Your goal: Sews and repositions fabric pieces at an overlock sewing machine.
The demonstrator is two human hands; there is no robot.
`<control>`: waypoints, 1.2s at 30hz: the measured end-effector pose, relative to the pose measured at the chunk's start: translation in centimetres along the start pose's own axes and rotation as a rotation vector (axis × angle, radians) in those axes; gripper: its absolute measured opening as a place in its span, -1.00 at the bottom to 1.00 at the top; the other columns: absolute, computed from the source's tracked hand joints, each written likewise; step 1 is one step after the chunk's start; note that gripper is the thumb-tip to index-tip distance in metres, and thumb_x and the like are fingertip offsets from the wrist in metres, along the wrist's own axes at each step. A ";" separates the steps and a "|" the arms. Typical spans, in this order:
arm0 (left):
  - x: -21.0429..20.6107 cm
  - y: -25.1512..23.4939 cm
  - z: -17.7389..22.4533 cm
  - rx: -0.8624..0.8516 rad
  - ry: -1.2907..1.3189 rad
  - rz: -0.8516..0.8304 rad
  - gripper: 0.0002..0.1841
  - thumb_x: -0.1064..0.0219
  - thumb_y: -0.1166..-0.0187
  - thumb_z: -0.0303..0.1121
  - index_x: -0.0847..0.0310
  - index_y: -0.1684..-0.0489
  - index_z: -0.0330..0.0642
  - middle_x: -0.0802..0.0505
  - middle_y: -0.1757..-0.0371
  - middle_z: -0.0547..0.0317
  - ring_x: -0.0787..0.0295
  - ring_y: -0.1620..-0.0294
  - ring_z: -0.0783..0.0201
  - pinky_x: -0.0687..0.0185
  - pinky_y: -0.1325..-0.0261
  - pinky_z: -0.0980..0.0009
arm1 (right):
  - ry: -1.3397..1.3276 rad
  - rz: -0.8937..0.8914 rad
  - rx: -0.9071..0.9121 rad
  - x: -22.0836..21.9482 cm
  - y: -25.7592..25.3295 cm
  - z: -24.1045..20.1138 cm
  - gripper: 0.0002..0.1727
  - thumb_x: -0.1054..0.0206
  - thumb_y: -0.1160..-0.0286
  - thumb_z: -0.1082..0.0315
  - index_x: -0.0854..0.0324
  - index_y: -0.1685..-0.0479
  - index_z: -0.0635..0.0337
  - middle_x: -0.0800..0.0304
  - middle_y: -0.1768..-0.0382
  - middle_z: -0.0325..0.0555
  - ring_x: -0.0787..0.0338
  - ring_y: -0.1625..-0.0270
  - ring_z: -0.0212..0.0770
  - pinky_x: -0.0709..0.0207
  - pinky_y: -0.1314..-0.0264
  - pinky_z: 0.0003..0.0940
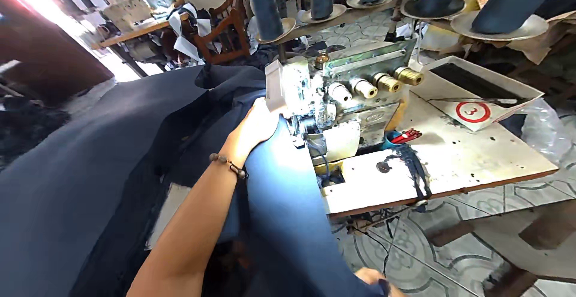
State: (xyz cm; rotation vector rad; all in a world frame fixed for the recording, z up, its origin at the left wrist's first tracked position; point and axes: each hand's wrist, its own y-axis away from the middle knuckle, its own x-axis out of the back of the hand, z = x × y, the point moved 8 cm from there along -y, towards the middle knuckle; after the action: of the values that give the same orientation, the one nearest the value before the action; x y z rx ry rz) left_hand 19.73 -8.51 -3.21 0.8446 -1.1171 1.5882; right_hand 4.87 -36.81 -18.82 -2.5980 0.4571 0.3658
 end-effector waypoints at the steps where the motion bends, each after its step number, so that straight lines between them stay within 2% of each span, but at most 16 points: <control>1: -0.4 -1.3 -1.3 -0.050 -0.010 0.015 -0.63 -0.22 -0.71 -0.36 -0.62 -0.35 -0.44 -0.74 -0.36 -0.33 -0.58 -0.53 -0.18 -0.34 -0.66 0.00 | 0.019 0.059 0.002 0.3 -0.6 -0.2 -0.80 -0.23 -0.74 0.18 -0.73 -0.13 -0.25 -0.81 -0.02 -0.81 -0.67 -0.11 -0.86 -0.55 -0.22 -0.74; 5: -0.9 -5.3 -5.3 0.121 -0.132 0.035 -0.05 -0.61 -0.34 -0.31 -0.13 -0.75 -0.45 -0.42 -0.69 -0.37 -0.31 -0.73 -0.20 -0.21 -0.74 -0.02 | 0.113 0.337 -0.035 1.9 -2.8 0.0 -0.75 -0.30 -0.62 0.28 -0.79 -0.10 -0.29 -0.86 -0.02 -0.75 -0.75 -0.10 -0.76 -0.65 -0.25 -0.63; 8: 0.5 -6.2 -5.6 0.077 -0.296 0.228 -0.19 -0.56 -0.28 -0.34 -0.35 -0.61 -0.45 -0.51 -0.57 -0.42 -0.48 -0.54 -0.39 -0.46 -0.44 -0.30 | 0.137 0.517 -0.045 2.7 -4.4 0.7 -0.80 -0.32 -0.55 0.35 -0.79 0.00 -0.12 -0.90 0.10 -0.61 -0.81 -0.01 -0.66 -0.71 -0.20 -0.56; 9: 1.6 -4.5 -4.1 0.051 -0.245 0.294 -0.21 -0.57 -0.28 -0.33 -0.37 -0.59 -0.44 -0.54 -0.54 -0.44 -0.49 -0.51 -0.43 -0.46 -0.40 -0.35 | 0.149 0.556 -0.049 2.9 -4.9 0.7 -0.81 -0.30 -0.54 0.40 -0.77 0.02 -0.03 -0.90 0.13 -0.57 -0.82 0.01 -0.65 -0.71 -0.19 -0.55; 12: 4.2 5.7 1.6 0.170 0.009 0.227 -0.36 -0.33 -0.71 -0.22 -0.22 -0.68 -0.33 -0.50 -0.62 -0.35 -0.55 -0.55 -0.25 -0.50 -0.51 -0.17 | 0.152 0.613 -0.048 3.4 -6.2 0.1 -0.82 -0.25 -0.53 0.49 -0.72 0.04 0.10 -0.89 0.18 -0.51 -0.82 0.05 -0.63 -0.72 -0.17 -0.56; 13: 3.7 9.0 1.7 0.188 0.051 0.254 -0.33 -0.32 -0.70 -0.12 -0.23 -0.65 -0.37 -0.52 -0.58 -0.38 -0.60 -0.49 -0.23 -0.58 -0.46 -0.16 | 0.157 0.614 -0.039 3.6 -6.5 -0.2 -0.82 -0.25 -0.53 0.49 -0.71 0.04 0.12 -0.89 0.18 -0.50 -0.83 0.05 -0.63 -0.72 -0.18 -0.56; 16: 0.0 21.0 0.3 0.282 0.068 0.317 -0.16 -0.63 -0.28 -0.05 -0.46 -0.38 -0.61 -0.60 -0.42 -0.58 -0.56 -0.45 -0.43 -0.50 -0.44 -0.30 | 0.204 0.531 -0.029 4.2 -7.5 -0.7 -0.84 -0.24 -0.57 0.46 -0.69 0.01 0.16 -0.88 0.16 -0.48 -0.82 0.02 -0.63 -0.71 -0.20 -0.57; 18: -1.7 26.8 -1.3 0.304 -0.021 0.321 -0.50 -0.58 -0.27 -0.24 -0.73 -0.04 -0.53 -0.70 -0.27 -0.53 -0.62 -0.34 -0.46 -0.52 -0.33 -0.36 | 0.286 0.424 -0.044 4.6 -8.1 -1.1 -0.85 -0.25 -0.61 0.39 -0.69 0.02 0.18 -0.85 0.16 -0.50 -0.78 0.03 -0.69 -0.67 -0.19 -0.62; 20: -0.2 28.8 -2.4 0.312 -0.126 0.293 -0.80 -0.48 -0.35 -0.44 -0.84 0.18 -0.38 -0.75 -0.03 -0.39 -0.72 -0.09 -0.32 -0.64 -0.13 -0.25 | 0.296 0.364 -0.103 4.8 -8.4 -1.3 -0.86 -0.25 -0.62 0.35 -0.68 0.03 0.13 -0.83 0.20 -0.55 -0.77 0.07 -0.73 -0.67 -0.14 -0.66; 21: 1.4 28.3 -2.4 0.311 -0.185 0.261 -0.83 -0.44 -0.41 -0.46 -0.84 0.17 -0.37 -0.76 0.07 -0.37 -0.76 0.05 -0.30 -0.69 0.00 -0.25 | 0.257 0.351 -0.123 4.7 -8.6 -1.2 -0.87 -0.23 -0.64 0.35 -0.67 0.03 0.10 -0.82 0.23 -0.55 -0.77 0.13 -0.71 -0.68 -0.06 -0.67; 23: 5.4 25.2 -2.3 0.303 -0.313 0.211 -0.79 -0.33 -0.54 -0.44 -0.79 0.06 -0.41 -0.81 0.31 -0.33 -0.79 0.35 -0.29 -0.65 0.27 -0.31 | 0.076 0.384 -0.155 4.0 -9.6 -0.7 -0.90 -0.16 -0.70 0.33 -0.59 0.07 0.03 -0.77 0.41 -0.52 -0.67 0.48 -0.66 -0.58 0.42 -0.71; 25: 9.2 20.3 -2.5 0.345 -0.388 0.177 -0.72 -0.22 -0.67 -0.40 -0.71 -0.10 -0.44 -0.82 0.29 -0.46 -0.78 0.27 -0.49 -0.55 0.22 -0.50 | -0.138 0.459 -0.172 2.9 -11.1 0.0 -0.88 -0.09 -0.74 0.34 -0.54 0.04 0.07 -0.74 0.49 -0.39 -0.57 0.63 -0.56 -0.46 0.60 -0.65; 27: 11.6 14.7 -3.3 0.410 -0.390 0.126 -0.66 -0.13 -0.77 -0.38 -0.61 -0.29 -0.44 -0.78 0.06 -0.62 -0.71 -0.02 -0.68 -0.43 -0.01 -0.64 | -0.313 0.551 -0.180 1.9 -13.0 0.5 -0.85 -0.02 -0.82 0.34 -0.49 0.02 0.14 -0.67 0.54 -0.31 -0.50 0.68 -0.53 -0.39 0.63 -0.65; 31: 11.9 3.9 -5.1 0.561 -0.286 0.045 -0.55 -0.02 -0.80 -0.27 -0.41 -0.42 -0.50 -0.70 -0.17 -0.63 -0.66 -0.23 -0.56 -0.44 -0.20 -0.54 | -0.518 0.686 -0.141 0.6 -16.6 0.6 -0.63 0.13 -0.92 0.24 -0.50 0.23 0.18 -0.58 0.71 -0.28 -0.53 0.70 -0.47 -0.44 0.59 -0.60; 33: 11.0 -0.3 -6.0 0.623 -0.220 0.035 -0.54 -0.02 -0.77 -0.32 -0.36 -0.45 -0.56 -0.70 -0.21 -0.60 -0.72 -0.21 -0.45 -0.50 -0.24 -0.45 | -0.452 0.585 -0.106 -0.1 -18.0 0.4 -0.51 0.24 -0.91 0.27 -0.55 0.34 0.19 -0.63 0.72 -0.32 -0.61 0.67 -0.48 -0.52 0.55 -0.59; 36: 9.9 -3.4 -6.9 0.491 -0.100 0.102 -0.50 0.03 -0.85 -0.31 -0.12 -0.62 -0.49 -0.66 -0.30 -0.57 -0.65 -0.36 -0.40 -0.45 -0.38 -0.35 | -0.106 0.320 -0.076 -0.4 -18.5 -0.1 -0.60 0.17 -0.82 0.42 -0.62 0.18 0.30 -0.70 0.60 -0.34 -0.70 0.56 -0.50 -0.64 0.43 -0.59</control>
State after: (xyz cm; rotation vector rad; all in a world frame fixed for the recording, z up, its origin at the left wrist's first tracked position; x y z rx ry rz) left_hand 20.21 1.53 4.33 1.2121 -0.8559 1.9622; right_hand 11.52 -21.30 -11.10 -2.5616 0.8382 0.6347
